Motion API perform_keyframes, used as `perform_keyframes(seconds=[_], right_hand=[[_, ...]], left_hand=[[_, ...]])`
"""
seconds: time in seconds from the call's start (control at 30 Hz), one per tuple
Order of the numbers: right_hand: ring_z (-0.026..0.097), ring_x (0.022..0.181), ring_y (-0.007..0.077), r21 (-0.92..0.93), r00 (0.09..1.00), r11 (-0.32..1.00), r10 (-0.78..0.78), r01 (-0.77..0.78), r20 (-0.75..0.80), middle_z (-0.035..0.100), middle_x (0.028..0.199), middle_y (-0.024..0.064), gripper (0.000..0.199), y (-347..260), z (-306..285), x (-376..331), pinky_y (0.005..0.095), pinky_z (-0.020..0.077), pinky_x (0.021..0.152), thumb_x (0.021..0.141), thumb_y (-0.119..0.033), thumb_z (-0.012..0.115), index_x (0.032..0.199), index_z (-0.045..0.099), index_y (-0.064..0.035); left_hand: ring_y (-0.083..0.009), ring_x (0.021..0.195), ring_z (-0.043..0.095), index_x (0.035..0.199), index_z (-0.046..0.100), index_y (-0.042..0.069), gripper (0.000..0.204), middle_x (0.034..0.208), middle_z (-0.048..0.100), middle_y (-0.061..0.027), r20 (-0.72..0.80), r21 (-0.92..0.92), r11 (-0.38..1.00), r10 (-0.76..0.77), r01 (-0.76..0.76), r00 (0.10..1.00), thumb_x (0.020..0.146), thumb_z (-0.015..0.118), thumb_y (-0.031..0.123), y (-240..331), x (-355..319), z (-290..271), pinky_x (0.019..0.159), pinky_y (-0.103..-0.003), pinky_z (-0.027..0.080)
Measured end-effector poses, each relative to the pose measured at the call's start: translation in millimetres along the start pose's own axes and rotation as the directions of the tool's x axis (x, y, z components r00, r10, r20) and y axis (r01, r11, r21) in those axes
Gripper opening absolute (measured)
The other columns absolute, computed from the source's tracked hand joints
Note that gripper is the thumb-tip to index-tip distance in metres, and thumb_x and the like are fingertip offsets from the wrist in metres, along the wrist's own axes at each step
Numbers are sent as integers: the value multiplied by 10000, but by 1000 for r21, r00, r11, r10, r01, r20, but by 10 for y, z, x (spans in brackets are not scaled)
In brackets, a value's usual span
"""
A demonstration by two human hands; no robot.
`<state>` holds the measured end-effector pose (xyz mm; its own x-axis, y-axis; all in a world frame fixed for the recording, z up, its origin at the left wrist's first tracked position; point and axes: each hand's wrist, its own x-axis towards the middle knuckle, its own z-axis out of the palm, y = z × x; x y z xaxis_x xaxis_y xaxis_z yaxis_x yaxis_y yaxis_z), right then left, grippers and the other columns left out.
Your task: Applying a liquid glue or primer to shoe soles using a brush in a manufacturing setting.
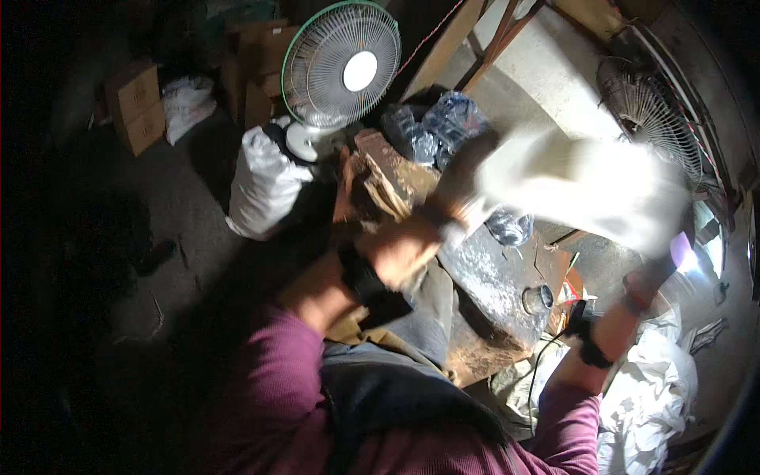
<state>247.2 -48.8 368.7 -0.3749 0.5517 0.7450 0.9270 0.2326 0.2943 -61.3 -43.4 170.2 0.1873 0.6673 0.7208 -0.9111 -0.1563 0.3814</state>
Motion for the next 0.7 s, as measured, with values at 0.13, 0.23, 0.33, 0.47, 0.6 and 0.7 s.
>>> perform_keyframes(seconds=[0.13, 0.23, 0.33, 0.47, 0.6, 0.7], right_hand=[[690, 730, 309, 251, 964, 951, 122, -182, 238, 723, 858, 93, 256, -1513, 1228, -546, 364, 567, 716, 962, -312, 655, 986, 737, -71], [701, 735, 297, 150, 995, 985, -92, 86, 29, 741, 896, 95, 225, -735, 811, -248, 385, 569, 725, 978, -243, 636, 983, 730, -39], [695, 752, 327, 104, 998, 994, -41, 46, -54, 732, 886, 113, 222, -174, -521, 344, 405, 562, 723, 965, -263, 655, 970, 736, -56], [687, 775, 366, 0, 1000, 1000, 1, -1, 29, 719, 874, 136, 220, -90, -18, -36, 432, 552, 720, 947, -290, 681, 952, 744, -79], [687, 826, 405, 243, 932, 917, 254, -317, 257, 717, 896, 164, 281, -1295, 1134, -886, 463, 546, 743, 902, -359, 741, 941, 744, -80], [694, 867, 394, -52, 981, 999, 16, -6, 193, 731, 1012, 205, 264, -867, 837, -527, 414, 561, 827, 964, -295, 695, 1011, 739, -40]], left_hand=[[-176, 1061, 664, 1332, 595, 150, 430, 1138, 699, -93, -350, -737, 659, -564, 152, 748, 1054, 434, 435, -912, -1309, -936, 724, -456, 569], [-193, 892, 672, 1199, 643, 91, 402, 1025, 699, -73, -483, -166, 942, -335, 290, 809, 1047, 464, 417, -460, -434, -256, 698, -454, 576], [-236, 794, 677, 1092, 680, 47, 317, 970, 701, -113, -60, 163, 978, 141, -130, 988, 1014, 541, 320, 295, 339, 129, 697, -438, 582], [-240, 863, 676, 1149, 666, 73, 265, 1034, 707, -92, -118, 114, 985, -119, 133, 986, 1018, 541, 267, -279, -111, -334, 704, -443, 567], [-261, 925, 670, 1173, 656, 126, 279, 1089, 713, -54, -374, 150, 931, -259, 334, 890, 1047, 499, 320, -639, -648, -817, 711, -435, 544], [-242, 916, 680, 1176, 638, 97, 283, 1047, 706, -75, -354, 161, 886, -360, 435, 863, 1032, 545, 322, -960, -733, -861, 704, -453, 559]])
